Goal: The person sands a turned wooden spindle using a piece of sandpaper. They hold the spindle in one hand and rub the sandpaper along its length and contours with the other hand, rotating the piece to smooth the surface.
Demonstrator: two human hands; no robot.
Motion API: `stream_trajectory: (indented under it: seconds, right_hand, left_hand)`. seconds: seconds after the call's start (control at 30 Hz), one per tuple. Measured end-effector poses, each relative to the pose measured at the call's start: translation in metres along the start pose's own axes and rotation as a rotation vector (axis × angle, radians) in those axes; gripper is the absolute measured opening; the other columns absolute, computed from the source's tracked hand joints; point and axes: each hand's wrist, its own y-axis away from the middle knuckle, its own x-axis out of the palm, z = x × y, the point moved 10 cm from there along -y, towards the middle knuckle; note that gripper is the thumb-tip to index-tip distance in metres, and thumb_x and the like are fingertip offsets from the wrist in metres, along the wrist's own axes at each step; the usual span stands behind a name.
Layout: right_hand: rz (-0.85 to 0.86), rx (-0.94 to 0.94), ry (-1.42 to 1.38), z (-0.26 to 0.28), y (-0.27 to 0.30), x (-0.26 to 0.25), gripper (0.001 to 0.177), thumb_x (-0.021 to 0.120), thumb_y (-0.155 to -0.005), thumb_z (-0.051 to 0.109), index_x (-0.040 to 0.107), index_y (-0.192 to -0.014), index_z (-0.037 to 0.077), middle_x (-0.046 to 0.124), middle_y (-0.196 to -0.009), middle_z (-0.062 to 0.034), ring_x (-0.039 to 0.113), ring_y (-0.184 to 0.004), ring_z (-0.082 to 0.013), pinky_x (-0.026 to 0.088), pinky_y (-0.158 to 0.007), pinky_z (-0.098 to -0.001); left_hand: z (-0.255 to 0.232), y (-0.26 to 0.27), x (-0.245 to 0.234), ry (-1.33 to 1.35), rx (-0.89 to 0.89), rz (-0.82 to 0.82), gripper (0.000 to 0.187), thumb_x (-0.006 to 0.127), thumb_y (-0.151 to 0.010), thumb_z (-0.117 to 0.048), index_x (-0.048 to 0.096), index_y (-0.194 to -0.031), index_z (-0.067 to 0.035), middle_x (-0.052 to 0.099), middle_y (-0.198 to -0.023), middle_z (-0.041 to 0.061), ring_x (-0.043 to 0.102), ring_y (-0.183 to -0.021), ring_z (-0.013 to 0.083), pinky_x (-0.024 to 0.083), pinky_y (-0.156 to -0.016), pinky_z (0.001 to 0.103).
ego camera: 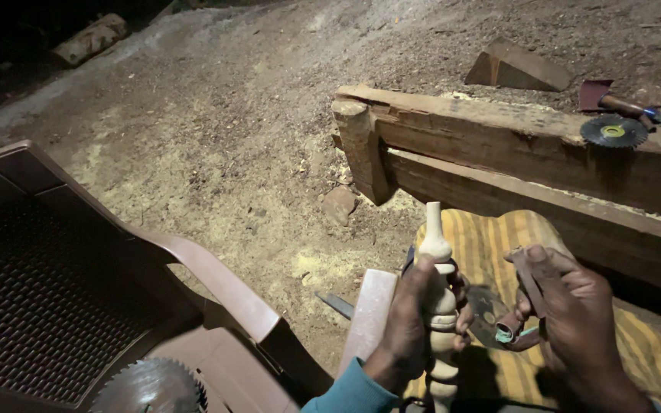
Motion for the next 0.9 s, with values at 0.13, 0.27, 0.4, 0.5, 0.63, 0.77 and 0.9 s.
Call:
stream_trajectory:
  seconds: [0.13, 0.27, 0.4, 0.5, 0.63, 0.77, 0.9]
  right_hand:
    - [0.046, 0.053, -0.016, -0.004, 0.000, 0.007, 0.038, 0.061, -0.101, 0.033, 0.070, -0.104, -0.004, 0.059, -0.070, -0.0061, 0.051, -0.053, -0.0101, 0.049, -0.043, -0.0314]
    - [0.081, 0.078, -0.014, -0.008, 0.000, 0.009, 0.042, 0.056, -0.104, 0.037, 0.064, -0.107, -0.004, 0.053, -0.064, -0.0058, 0.051, -0.051, -0.0111, 0.048, -0.042, -0.0308]
    - [0.134, 0.122, -0.026, -0.019, -0.004, 0.005, 0.043, 0.051, -0.107, 0.041, 0.062, -0.111, -0.001, 0.053, -0.064, -0.0048, 0.044, -0.046, -0.0092, 0.040, -0.040, -0.0265]
    - [0.214, 0.095, 0.037, -0.022, -0.003, 0.009, 0.043, 0.052, -0.110, 0.040, 0.066, -0.114, 0.000, 0.050, -0.062, -0.0033, 0.041, -0.044, -0.0084, 0.037, -0.037, -0.0261]
    - [0.231, 0.076, 0.207, -0.011, -0.002, 0.017, 0.037, 0.052, -0.104, 0.035, 0.067, -0.115, 0.003, 0.056, -0.066, -0.0019, 0.050, -0.050, -0.0076, 0.041, -0.043, -0.0245]
    - [0.314, -0.060, 0.373, 0.015, 0.012, 0.035, 0.033, 0.058, -0.098, 0.027, 0.074, -0.110, 0.001, 0.071, -0.071, -0.0061, 0.060, -0.054, -0.0085, 0.052, -0.049, -0.0246]
    - [0.247, -0.091, 0.420, 0.029, 0.024, 0.035, 0.026, 0.066, -0.093, 0.021, 0.074, -0.108, 0.002, 0.076, -0.077, -0.0077, 0.062, -0.056, -0.0089, 0.050, -0.048, -0.0255]
  left_hand:
    - [0.003, -0.002, -0.007, -0.066, 0.048, 0.058, 0.033, 0.060, -0.104, -0.036, 0.049, -0.104, -0.004, 0.050, -0.074, 0.003, 0.053, -0.056, 0.0092, 0.048, -0.046, 0.025]
    - [0.008, -0.001, -0.012, -0.076, 0.051, 0.068, 0.025, 0.062, -0.097, -0.020, 0.048, -0.112, -0.006, 0.052, -0.080, 0.002, 0.051, -0.059, 0.0074, 0.050, -0.049, 0.026]
    - [0.007, 0.001, -0.006, -0.067, -0.014, 0.031, 0.033, 0.059, -0.095, -0.027, 0.048, -0.121, -0.009, 0.058, -0.088, 0.007, 0.061, -0.070, 0.0132, 0.053, -0.052, 0.028]
    - [0.005, 0.004, -0.002, 0.057, -0.013, 0.033, 0.035, 0.055, -0.101, -0.036, 0.050, -0.118, -0.005, 0.059, -0.086, 0.007, 0.061, -0.068, 0.0154, 0.054, -0.052, 0.030]
    - [0.001, 0.000, 0.007, 0.088, 0.014, 0.135, 0.052, 0.043, -0.112, -0.052, 0.052, -0.113, -0.001, 0.061, -0.074, 0.010, 0.059, -0.055, 0.0148, 0.054, -0.049, 0.026]
    - [-0.002, -0.001, 0.002, -0.029, 0.051, 0.054, 0.054, 0.037, -0.116, -0.052, 0.052, -0.114, -0.001, 0.061, -0.075, 0.008, 0.061, -0.057, 0.0137, 0.053, -0.046, 0.025]
    - [-0.013, -0.004, -0.004, -0.123, 0.068, -0.029, 0.043, 0.036, -0.110, -0.051, 0.048, -0.127, -0.013, 0.060, -0.083, 0.005, 0.063, -0.060, 0.0132, 0.055, -0.048, 0.026]
